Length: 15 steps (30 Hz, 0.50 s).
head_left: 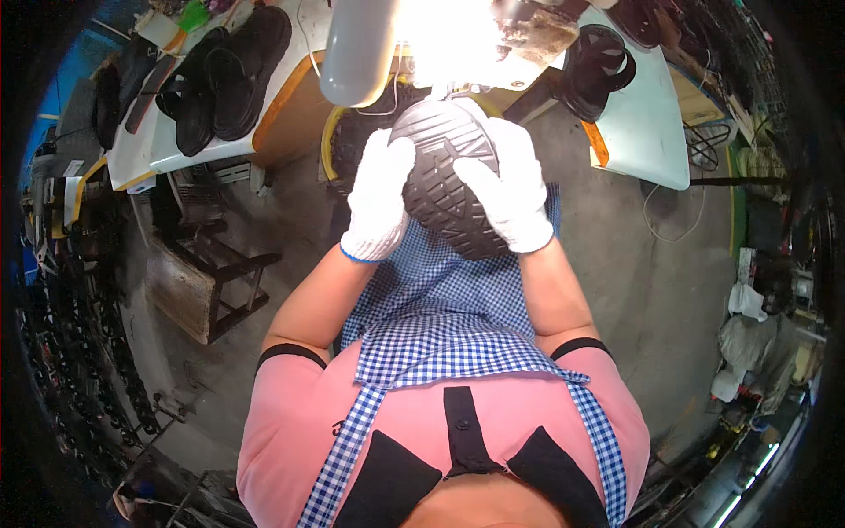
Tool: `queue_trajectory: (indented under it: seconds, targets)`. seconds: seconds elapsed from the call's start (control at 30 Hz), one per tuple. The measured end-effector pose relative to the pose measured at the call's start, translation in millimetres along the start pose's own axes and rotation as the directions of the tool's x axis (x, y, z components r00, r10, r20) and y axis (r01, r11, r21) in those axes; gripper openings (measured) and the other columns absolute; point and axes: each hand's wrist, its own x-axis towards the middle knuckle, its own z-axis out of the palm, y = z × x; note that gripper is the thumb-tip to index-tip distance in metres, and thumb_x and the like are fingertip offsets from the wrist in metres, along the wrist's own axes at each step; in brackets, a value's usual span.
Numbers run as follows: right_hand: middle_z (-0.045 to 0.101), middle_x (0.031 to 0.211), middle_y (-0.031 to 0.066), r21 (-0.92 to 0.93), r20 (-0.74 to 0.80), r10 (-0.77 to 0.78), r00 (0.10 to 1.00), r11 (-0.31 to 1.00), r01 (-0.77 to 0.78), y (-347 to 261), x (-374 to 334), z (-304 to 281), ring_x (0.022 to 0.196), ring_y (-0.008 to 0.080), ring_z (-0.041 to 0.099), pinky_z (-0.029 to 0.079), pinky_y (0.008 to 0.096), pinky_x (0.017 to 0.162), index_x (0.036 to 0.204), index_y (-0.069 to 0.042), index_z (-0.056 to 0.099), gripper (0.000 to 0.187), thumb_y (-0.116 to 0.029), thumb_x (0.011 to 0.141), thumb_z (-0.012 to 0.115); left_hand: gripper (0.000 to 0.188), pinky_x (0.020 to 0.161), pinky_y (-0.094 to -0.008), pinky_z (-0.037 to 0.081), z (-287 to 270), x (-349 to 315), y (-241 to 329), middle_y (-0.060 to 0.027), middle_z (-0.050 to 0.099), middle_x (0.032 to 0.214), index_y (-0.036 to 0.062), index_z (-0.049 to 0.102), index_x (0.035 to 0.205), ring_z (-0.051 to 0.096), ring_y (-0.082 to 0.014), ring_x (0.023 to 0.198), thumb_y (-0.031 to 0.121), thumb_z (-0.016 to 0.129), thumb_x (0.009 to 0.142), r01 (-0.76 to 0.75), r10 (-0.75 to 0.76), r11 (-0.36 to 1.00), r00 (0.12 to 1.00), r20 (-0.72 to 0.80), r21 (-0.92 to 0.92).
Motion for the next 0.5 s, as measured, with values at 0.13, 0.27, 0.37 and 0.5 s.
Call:
queue_trajectory:
  seconds: [0.13,0.27,0.37,0.5]
  targets:
    - [0.055,0.122,0.0226,-0.312,0.084,-0.397,0.914,0.861,0.402,15,24,-26,0.097,0.0321,0.064,0.052,0.037,0.083,0.128,0.005,0.044,0.07,-0.034,0.078,0.072,0.042,0.092,-0.0316,0.043,-7,19,-6,-0.0136,0.054,0.118,-0.0008,0.044,0.125,0.053,-0.0179,0.107,0.027,0.051,0.094,-0.056,0.022,0.958,0.992,0.121,0.281]
    - [0.064,0.106,0.0172,-0.362,0.425,-0.238,0.873,0.84,0.405,-12,60,-55,0.092,0.03,0.064,0.053,0.0378,0.077,0.121,-0.002,0.054,0.052,-0.036,0.084,0.064,0.051,0.096,-0.034,0.04,-9,32,16,-0.0159,0.057,0.116,-0.0007,0.043,0.127,0.053,-0.0223,0.111,0.031,0.057,0.09,-0.201,0.044,0.775,0.963,0.266,0.599]
    - [0.064,0.105,0.0156,-0.147,0.523,-0.467,0.713,0.775,0.615,-11,80,-56,0.092,0.0284,0.064,0.052,0.035,0.079,0.113,-0.003,0.061,0.034,-0.025,0.088,0.057,0.046,0.093,-0.0314,0.043,-1,32,35,-0.0101,0.058,0.108,0.0007,0.048,0.122,0.054,-0.0177,0.103,0.021,0.065,0.085,-0.268,0.093,0.661,0.956,0.278,0.701]
    - [0.065,0.102,0.0159,0.532,0.491,-0.353,0.796,0.845,0.046,26,81,-45,0.091,0.0282,0.064,0.052,0.0351,0.079,0.111,-0.001,0.062,0.032,-0.021,0.087,0.059,0.044,0.086,-0.0278,0.046,1,32,31,-0.0065,0.058,0.107,0.0018,0.05,0.119,0.055,-0.0128,0.098,0.011,0.07,0.081,-0.36,0.24,0.646,0.933,0.269,0.673]
